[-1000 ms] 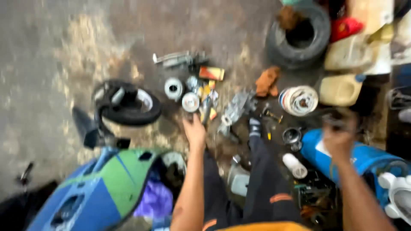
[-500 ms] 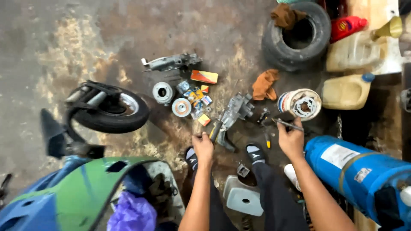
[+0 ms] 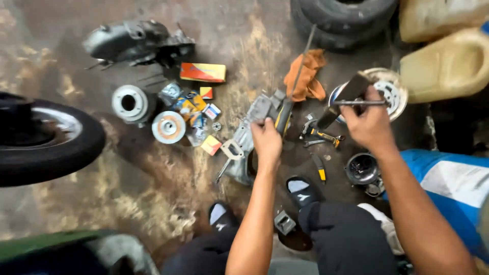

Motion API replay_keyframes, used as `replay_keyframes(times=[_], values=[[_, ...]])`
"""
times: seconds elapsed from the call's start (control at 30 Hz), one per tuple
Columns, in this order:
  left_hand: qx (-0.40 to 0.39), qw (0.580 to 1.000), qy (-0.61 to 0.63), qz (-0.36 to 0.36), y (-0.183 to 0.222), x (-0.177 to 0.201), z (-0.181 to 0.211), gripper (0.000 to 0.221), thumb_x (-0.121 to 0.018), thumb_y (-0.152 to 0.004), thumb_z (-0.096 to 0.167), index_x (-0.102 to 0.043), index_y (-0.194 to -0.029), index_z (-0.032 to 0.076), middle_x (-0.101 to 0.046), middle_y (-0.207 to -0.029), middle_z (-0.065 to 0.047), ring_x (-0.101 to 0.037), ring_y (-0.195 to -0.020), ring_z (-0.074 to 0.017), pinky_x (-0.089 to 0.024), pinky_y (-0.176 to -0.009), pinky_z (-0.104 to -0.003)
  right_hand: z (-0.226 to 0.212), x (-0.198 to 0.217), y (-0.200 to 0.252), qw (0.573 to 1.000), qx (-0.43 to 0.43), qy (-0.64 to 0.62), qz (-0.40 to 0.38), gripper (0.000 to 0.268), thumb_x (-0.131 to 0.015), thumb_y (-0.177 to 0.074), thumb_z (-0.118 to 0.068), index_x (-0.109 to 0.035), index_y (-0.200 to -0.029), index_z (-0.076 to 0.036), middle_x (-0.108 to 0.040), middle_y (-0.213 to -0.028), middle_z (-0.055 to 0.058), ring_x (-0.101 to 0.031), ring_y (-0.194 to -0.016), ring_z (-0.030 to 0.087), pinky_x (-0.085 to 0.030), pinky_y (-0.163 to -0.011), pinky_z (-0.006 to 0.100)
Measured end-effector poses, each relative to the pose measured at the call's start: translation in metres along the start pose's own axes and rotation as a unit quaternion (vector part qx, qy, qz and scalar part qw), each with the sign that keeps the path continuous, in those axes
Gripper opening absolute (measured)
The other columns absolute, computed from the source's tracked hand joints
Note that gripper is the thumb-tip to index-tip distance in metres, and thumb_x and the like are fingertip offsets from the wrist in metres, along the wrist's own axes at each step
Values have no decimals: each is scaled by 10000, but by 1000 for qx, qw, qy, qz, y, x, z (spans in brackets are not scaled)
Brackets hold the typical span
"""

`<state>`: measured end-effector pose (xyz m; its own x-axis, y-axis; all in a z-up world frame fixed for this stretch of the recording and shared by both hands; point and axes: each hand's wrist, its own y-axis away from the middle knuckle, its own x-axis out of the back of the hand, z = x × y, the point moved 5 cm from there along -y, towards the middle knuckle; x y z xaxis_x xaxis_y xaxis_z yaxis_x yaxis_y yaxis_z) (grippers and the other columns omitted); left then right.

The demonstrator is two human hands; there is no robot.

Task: The person is inspecting, cleaning and reassembling motorcycle engine components on a workshop floor.

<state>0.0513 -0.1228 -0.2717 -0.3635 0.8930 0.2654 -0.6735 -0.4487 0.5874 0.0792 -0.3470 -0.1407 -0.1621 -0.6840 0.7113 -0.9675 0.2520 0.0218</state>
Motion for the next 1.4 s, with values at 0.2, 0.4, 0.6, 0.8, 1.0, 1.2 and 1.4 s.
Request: replay_keyframes(times=[0.2,0.4,0.6,0.8,1.0,1.2,1.4], values=[[-52,996,-16,-69,-28,-84,-73,289,-583,-971,342,-585,-1043,62,-676,-1005,-252,-640,-1108,-472,-473,-964,-516,124,-14,29,997,53,13,56,302,-817,-929,-127,-637,-1107,37,-667,-965,281,-685,-986,467,-566,-750,509],[-62,991,-50,-110,2,-92,-115,417,-530,-992,355,-545,-1201,-6,-615,-1208,-356,-551,-1244,-521,-418,-1065,-564,190,-28,76,993,38,15,112,267,-835,-879,-117,-718,-1098,-22,-708,-930,269,-684,-965,484,-544,-693,553],[-7,989,-130,-67,-36,-119,-221,292,-538,-981,365,-534,-1135,117,-687,-1163,-232,-630,-1210,-400,-474,-1051,-489,271,-74,86,990,4,132,53,343,-725,-853,-140,-764,-1193,-160,-747,-1098,178,-703,-1026,432,-585,-857,544],[28,993,-113,23,-71,-148,-298,288,-561,-971,342,-522,-1121,99,-687,-1147,-254,-632,-1210,-397,-469,-1061,-486,335,-145,52,928,-67,335,-150,578,-550,-863,-226,-613,-1417,-378,-679,-1266,42,-770,-862,387,-612,-829,535],[94,986,-111,79,-119,-165,-387,306,-539,-981,351,-531,-1152,98,-670,-1231,-227,-612,-1254,-356,-452,-1105,-436,379,-196,46,913,-97,339,-208,620,-483,-895,-177,-535,-1512,-210,-588,-1453,103,-766,-960,429,-588,-882,569],[90,977,-167,98,-115,-152,-345,489,-525,-967,313,-491,-1319,-23,-663,-1251,-314,-616,-1251,-423,-468,-1114,-482,387,-196,56,935,-39,328,-129,533,-501,-893,-100,-596,-1417,-106,-636,-1325,135,-763,-813,446,-616,-779,558],[64,982,-138,112,-111,-143,-359,403,-514,-986,282,-530,-1280,8,-689,-1207,-286,-638,-1212,-417,-512,-1041,-482,340,-158,75,964,-66,255,-27,489,-717,-828,-141,-628,-1306,-86,-506,-1404,187,-720,-774,534,-618,-730,624]])
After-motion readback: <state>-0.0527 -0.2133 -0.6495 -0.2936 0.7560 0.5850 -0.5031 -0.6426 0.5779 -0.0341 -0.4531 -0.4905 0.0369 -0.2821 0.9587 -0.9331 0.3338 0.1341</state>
